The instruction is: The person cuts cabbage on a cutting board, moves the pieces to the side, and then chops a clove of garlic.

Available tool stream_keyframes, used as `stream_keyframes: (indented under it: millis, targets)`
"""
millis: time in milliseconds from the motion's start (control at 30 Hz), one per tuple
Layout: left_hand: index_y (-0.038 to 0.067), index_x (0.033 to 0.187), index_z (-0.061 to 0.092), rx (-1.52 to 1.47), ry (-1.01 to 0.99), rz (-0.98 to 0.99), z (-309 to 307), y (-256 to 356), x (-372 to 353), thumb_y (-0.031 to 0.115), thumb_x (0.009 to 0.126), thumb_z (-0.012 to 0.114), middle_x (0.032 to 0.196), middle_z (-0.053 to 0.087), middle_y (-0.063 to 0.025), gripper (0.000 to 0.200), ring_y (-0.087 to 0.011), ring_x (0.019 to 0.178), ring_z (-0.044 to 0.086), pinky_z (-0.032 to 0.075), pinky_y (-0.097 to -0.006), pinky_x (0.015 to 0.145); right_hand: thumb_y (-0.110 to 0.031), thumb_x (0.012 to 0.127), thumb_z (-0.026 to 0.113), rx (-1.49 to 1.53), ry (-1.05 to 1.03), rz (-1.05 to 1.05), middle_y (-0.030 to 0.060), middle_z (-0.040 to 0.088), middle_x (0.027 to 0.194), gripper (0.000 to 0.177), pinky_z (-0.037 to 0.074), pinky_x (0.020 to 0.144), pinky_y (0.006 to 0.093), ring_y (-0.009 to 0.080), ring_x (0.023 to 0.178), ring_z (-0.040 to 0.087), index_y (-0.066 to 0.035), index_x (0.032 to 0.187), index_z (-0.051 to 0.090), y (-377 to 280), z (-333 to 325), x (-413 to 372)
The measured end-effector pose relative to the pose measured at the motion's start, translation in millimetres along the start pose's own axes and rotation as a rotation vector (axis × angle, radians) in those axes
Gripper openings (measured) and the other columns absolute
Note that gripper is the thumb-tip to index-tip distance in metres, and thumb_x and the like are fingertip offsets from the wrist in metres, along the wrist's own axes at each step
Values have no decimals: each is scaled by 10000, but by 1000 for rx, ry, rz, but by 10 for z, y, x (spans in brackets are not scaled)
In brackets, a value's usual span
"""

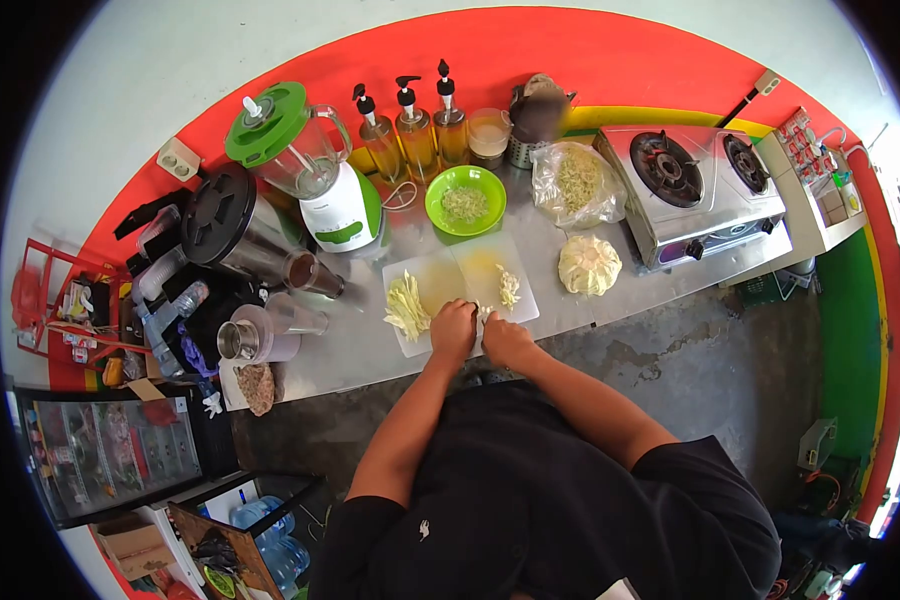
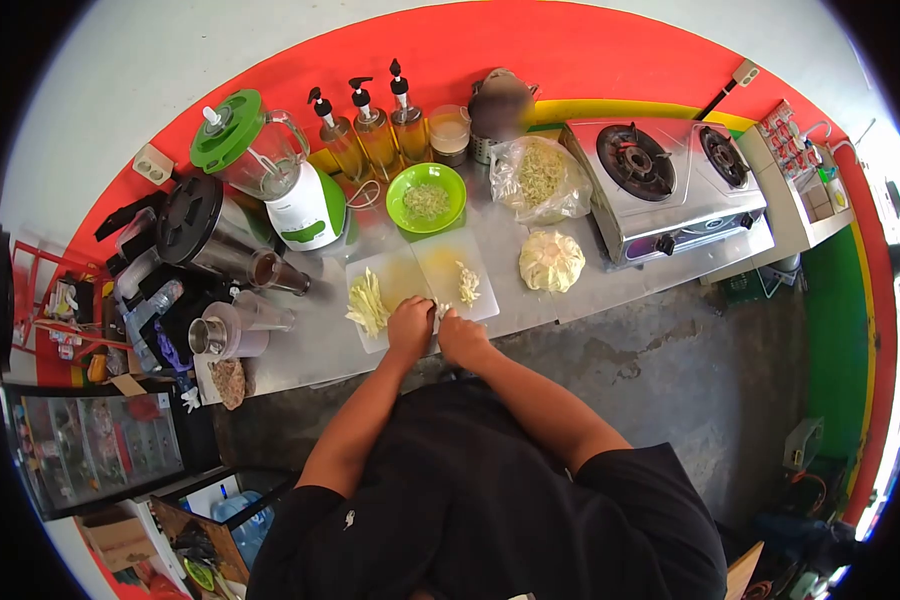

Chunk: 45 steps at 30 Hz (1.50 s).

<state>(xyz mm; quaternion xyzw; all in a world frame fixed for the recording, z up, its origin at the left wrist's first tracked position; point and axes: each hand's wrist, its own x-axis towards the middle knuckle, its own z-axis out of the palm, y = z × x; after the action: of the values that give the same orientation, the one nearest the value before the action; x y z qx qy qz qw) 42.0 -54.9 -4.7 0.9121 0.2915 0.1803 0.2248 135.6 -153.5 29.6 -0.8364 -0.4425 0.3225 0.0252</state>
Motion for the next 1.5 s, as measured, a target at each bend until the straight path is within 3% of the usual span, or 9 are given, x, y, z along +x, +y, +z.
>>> stream_keyframes:
  millis: [367, 633, 967, 1167, 1333, 1433, 1500]
  targets:
    - [89, 850, 707, 51, -76, -25, -58, 36, 7, 116, 870, 572, 859, 657, -85, 139, -307, 854, 654, 536, -439, 726, -129, 926, 506, -42, -6, -38, 266, 697, 1013, 258, 542, 857, 486, 411, 984, 692, 41, 1117, 471, -19, -58, 16]
    - [94, 862, 706, -9, 4, -13, -63, 41, -24, 154, 860, 606, 854, 658, -75, 117, -297, 850, 662, 543, -433, 727, -143, 918, 524, 39, -8, 8, 266, 694, 1031, 290, 537, 878, 484, 425, 1006, 683, 50, 1129, 472, 11, -7, 65]
    - [98, 867, 709, 26, -33, -60, -57, 28, -42, 148, 862, 606, 878, 658, -70, 114, -297, 851, 659, 542, -433, 721, -162, 913, 540, 2, -8, 3, 270, 693, 1030, 305, 536, 876, 488, 424, 1010, 681, 48, 1123, 472, 15, 2, 68]
    - [98, 862, 709, -47, 53, -27, -6, -4, -60, 157, 856, 610, 876, 660, -82, 115, -319, 841, 653, 527, -437, 713, -168, 921, 540, -73, -35, -39, 282, 690, 1024, 314, 544, 865, 486, 422, 996, 688, 41, 1140, 459, 11, -3, 0]
    - [103, 885, 738, -161, 31, -179, -2, -30, -54, 186, 864, 644, 893, 672, -82, 127, -321, 866, 643, 518, -427, 739, -136, 898, 577, -51, 57, -6, 259, 702, 996, 287, 572, 818, 471, 381, 963, 713, 47, 1102, 492, 15, 140, 68]
    - [106, 881, 744, -164, 31, -167, -20, -34, -49, 203, 862, 652, 885, 669, -82, 135, -320, 871, 643, 517, -426, 735, -139, 896, 588, -56, 9, -20, 265, 699, 1020, 296, 571, 830, 466, 386, 987, 707, 42, 1110, 493, -30, 6, 100]
    - [105, 882, 743, -149, 21, -166, -31, -33, -45, 202, 862, 652, 886, 669, -83, 135, -320, 874, 643, 516, -427, 734, -143, 927, 541, -67, -79, 20, 291, 675, 1097, 310, 524, 914, 489, 418, 1063, 669, 29, 1171, 459, -61, -99, 50]
